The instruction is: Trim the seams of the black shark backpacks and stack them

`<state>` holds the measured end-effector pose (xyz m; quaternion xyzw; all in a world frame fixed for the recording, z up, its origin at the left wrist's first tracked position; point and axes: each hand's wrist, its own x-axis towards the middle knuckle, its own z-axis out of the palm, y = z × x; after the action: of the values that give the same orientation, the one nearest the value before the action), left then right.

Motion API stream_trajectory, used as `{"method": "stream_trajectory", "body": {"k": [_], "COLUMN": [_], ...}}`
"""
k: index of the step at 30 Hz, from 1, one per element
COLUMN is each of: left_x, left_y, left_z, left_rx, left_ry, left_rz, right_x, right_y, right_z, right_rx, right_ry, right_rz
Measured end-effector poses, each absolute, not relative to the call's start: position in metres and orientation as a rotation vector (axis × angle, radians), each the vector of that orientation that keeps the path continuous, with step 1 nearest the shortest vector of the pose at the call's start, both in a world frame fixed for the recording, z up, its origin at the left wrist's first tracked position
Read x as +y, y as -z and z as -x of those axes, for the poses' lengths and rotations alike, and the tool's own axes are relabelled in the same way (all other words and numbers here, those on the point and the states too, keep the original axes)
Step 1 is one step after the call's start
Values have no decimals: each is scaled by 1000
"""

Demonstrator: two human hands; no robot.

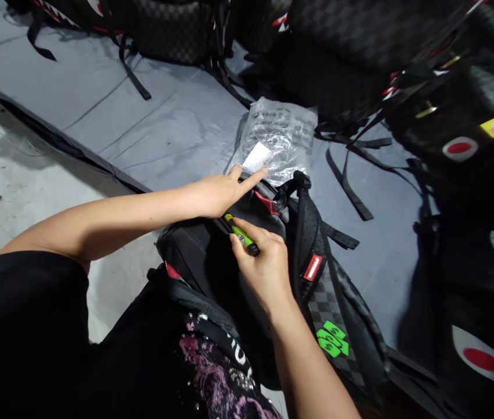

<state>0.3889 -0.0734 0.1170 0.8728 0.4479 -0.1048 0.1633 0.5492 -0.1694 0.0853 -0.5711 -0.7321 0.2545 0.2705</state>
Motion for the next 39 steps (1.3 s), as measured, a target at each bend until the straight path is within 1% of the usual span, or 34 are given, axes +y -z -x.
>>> {"method": "stream_trajectory", "body": {"k": [9, 13, 18, 20, 23, 25, 28, 30, 32, 34, 37, 39], "left_x": [-73, -74, -72, -76, -95, -113, -136, -142, -142, -138, -133, -130], "left_y": [-118, -119, -115, -116, -121, -123, -121, -117, -112, -109, -107, -106], "left_z": [-390, -390, -387, -384, -373, -361, -343, -336, -334, -335, -340, -342], "left_rx": [1296, 1290, 1309, 1309, 1309, 1341, 1429, 1465, 1463, 1457, 1471, 1481], "left_ry": [326, 323, 304, 296, 216, 157, 122, 114, 104, 92, 97, 112], "left_rz": [-2486, -2487, -2515, -2528, -2548, -2526, -2453, -2442, -2465, -2488, -2500, -2508], "right_x": [-168, -166, -163, -165, -176, -182, -171, -146, -114, -84, -55, -44], "right_y": [-89, -89, -83, -91, -128, -159, -185, -174, -146, -110, -70, -58], "right_z": [-551, -551, -542, -543, -559, -580, -622, -649, -667, -675, -673, -669], "right_rx": [-1933, -1917, -1861, -1819, -1770, -1689, -1530, -1597, -1919, -2271, -2467, -2502], "right_ry": [-816, -799, -898, -913, -962, -871, -423, -134, -78, -220, -421, -456], "right_rz": [1525, 1549, 1508, 1489, 1367, 1278, 1284, 1449, 1730, 2070, 2120, 2092]}}
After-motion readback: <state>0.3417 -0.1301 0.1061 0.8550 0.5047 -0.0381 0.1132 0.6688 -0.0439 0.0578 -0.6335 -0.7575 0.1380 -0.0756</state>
